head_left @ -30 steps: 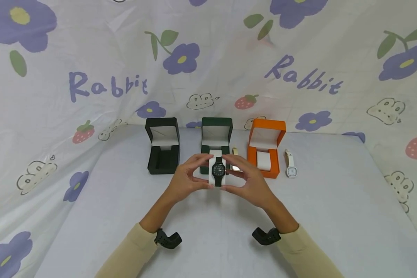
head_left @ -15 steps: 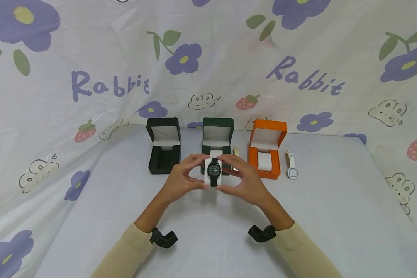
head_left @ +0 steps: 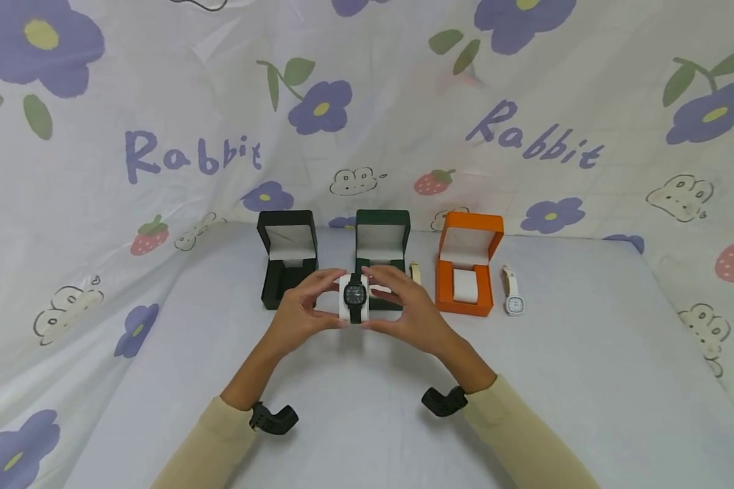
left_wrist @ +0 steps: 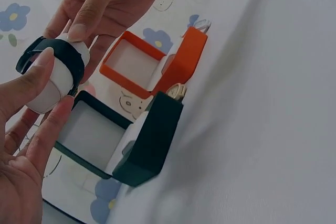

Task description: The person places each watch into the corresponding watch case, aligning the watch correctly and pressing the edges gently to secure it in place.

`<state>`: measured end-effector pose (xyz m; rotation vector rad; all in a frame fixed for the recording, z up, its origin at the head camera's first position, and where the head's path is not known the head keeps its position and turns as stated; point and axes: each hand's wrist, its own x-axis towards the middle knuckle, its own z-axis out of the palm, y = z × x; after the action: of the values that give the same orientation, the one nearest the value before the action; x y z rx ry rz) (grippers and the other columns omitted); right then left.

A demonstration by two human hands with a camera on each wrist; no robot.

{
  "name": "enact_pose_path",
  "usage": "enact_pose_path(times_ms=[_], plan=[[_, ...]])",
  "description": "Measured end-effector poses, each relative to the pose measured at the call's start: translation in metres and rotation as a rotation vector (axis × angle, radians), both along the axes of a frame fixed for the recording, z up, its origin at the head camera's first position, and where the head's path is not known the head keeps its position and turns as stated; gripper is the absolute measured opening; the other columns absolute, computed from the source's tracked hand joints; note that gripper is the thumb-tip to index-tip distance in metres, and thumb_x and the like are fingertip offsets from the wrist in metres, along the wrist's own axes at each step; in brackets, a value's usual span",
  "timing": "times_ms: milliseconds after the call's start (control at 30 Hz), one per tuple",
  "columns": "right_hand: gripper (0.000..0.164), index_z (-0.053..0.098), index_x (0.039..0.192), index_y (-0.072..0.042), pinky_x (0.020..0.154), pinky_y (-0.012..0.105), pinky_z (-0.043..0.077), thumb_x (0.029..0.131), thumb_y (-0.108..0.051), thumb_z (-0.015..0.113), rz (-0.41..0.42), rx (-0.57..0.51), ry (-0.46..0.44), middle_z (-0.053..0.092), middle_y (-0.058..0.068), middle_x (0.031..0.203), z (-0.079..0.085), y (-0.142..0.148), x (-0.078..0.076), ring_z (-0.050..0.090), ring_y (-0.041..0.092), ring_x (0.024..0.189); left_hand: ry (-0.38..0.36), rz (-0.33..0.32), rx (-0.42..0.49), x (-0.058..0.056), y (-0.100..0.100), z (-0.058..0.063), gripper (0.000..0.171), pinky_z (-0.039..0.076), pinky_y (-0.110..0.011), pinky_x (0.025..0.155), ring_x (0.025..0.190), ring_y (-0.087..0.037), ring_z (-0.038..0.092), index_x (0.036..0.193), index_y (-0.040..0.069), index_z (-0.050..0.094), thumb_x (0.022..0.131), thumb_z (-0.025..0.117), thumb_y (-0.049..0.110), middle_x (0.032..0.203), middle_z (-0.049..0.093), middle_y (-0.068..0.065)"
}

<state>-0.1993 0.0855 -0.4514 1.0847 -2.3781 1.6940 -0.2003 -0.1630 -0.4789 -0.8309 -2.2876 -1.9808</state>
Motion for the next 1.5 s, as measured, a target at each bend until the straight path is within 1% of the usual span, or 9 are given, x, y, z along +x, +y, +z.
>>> enact_pose_path(times_ms=[100,233,467,600,667,833,1000,1167,1500], plan=[[0.081,0.051,0.147,-0.004,0.103,0.036,0.051,0.075,-0.002,0.089,0.006,0.011,0.026,0.05,0.012,0.145,-0.006,-0.005,-0.007,0.053,0.03,0.131,-0.011,0.009,0.006,0.0,-0.006,-0.001,0.081,0.062,-0.038,0.082,0.127,-0.03,0.055,0.148,0.01,0.054,0.075,0.086,-0.008,0.147,0.049,-0.012],[0.079,0.054,0.145,-0.009,0.102,0.032,0.052,0.076,-0.007,0.09,0.007,0.027,0.055,0.052,0.007,0.144,-0.01,-0.012,-0.014,0.054,0.024,0.13,-0.011,0.018,-0.005,-0.002,-0.014,-0.002,0.08,0.061,-0.038,0.085,0.128,-0.031,0.055,0.148,0.006,0.052,0.076,0.085,-0.007,0.148,0.047,-0.016],[0.077,0.053,0.145,-0.007,0.104,0.034,0.051,0.077,-0.007,0.089,0.044,-0.012,0.04,0.051,0.007,0.144,-0.016,-0.029,-0.021,0.054,0.023,0.131,-0.011,0.034,-0.056,-0.004,-0.031,-0.003,0.084,0.06,-0.035,0.088,0.128,-0.033,0.052,0.151,0.009,0.048,0.077,0.085,-0.007,0.151,0.045,-0.01],[0.077,0.053,0.146,-0.006,0.106,0.034,0.05,0.077,-0.004,0.088,0.07,-0.04,0.01,0.051,0.007,0.142,-0.021,-0.037,-0.025,0.053,0.022,0.131,-0.024,0.023,-0.071,-0.006,-0.04,-0.005,0.087,0.059,-0.034,0.09,0.129,-0.032,0.052,0.152,0.013,0.048,0.077,0.084,-0.01,0.15,0.044,-0.011],[0.078,0.053,0.146,-0.005,0.105,0.032,0.05,0.077,-0.003,0.089,0.074,-0.044,0.004,0.052,0.007,0.141,-0.023,-0.04,-0.026,0.054,0.023,0.13,-0.029,0.02,-0.081,-0.007,-0.044,-0.007,0.086,0.059,-0.035,0.091,0.128,-0.032,0.052,0.152,0.011,0.047,0.077,0.083,-0.011,0.15,0.044,-0.013],[0.078,0.052,0.146,-0.005,0.105,0.028,0.049,0.078,-0.006,0.088,0.069,-0.02,0.024,0.053,0.008,0.141,-0.026,-0.049,-0.029,0.055,0.023,0.129,-0.024,0.028,-0.088,-0.007,-0.052,-0.007,0.083,0.059,-0.036,0.091,0.127,-0.03,0.053,0.15,0.004,0.047,0.077,0.082,-0.012,0.148,0.045,-0.015],[0.08,0.05,0.149,-0.009,0.105,0.029,0.049,0.079,-0.008,0.088,0.062,0.006,0.026,0.052,0.009,0.145,-0.024,-0.054,-0.028,0.055,0.025,0.13,-0.011,0.031,-0.09,-0.008,-0.059,-0.007,0.081,0.058,-0.036,0.092,0.128,-0.03,0.053,0.149,0.013,0.051,0.078,0.084,-0.006,0.146,0.047,-0.01],[0.079,0.049,0.148,-0.005,0.106,0.034,0.049,0.079,-0.004,0.087,0.062,-0.005,0.027,0.052,0.017,0.145,-0.018,-0.059,-0.027,0.055,0.03,0.131,-0.01,0.032,-0.089,-0.01,-0.065,-0.008,0.081,0.058,-0.037,0.093,0.13,-0.032,0.053,0.149,0.018,0.052,0.078,0.085,-0.003,0.146,0.048,-0.008],[0.077,0.051,0.147,-0.004,0.106,0.03,0.049,0.079,-0.005,0.087,0.025,0.034,0.05,0.054,0.01,0.144,-0.027,-0.074,-0.037,0.055,0.023,0.13,-0.017,0.043,-0.116,-0.019,-0.078,-0.008,0.083,0.058,-0.038,0.093,0.129,-0.033,0.052,0.15,0.015,0.051,0.077,0.086,-0.004,0.147,0.044,-0.013]])
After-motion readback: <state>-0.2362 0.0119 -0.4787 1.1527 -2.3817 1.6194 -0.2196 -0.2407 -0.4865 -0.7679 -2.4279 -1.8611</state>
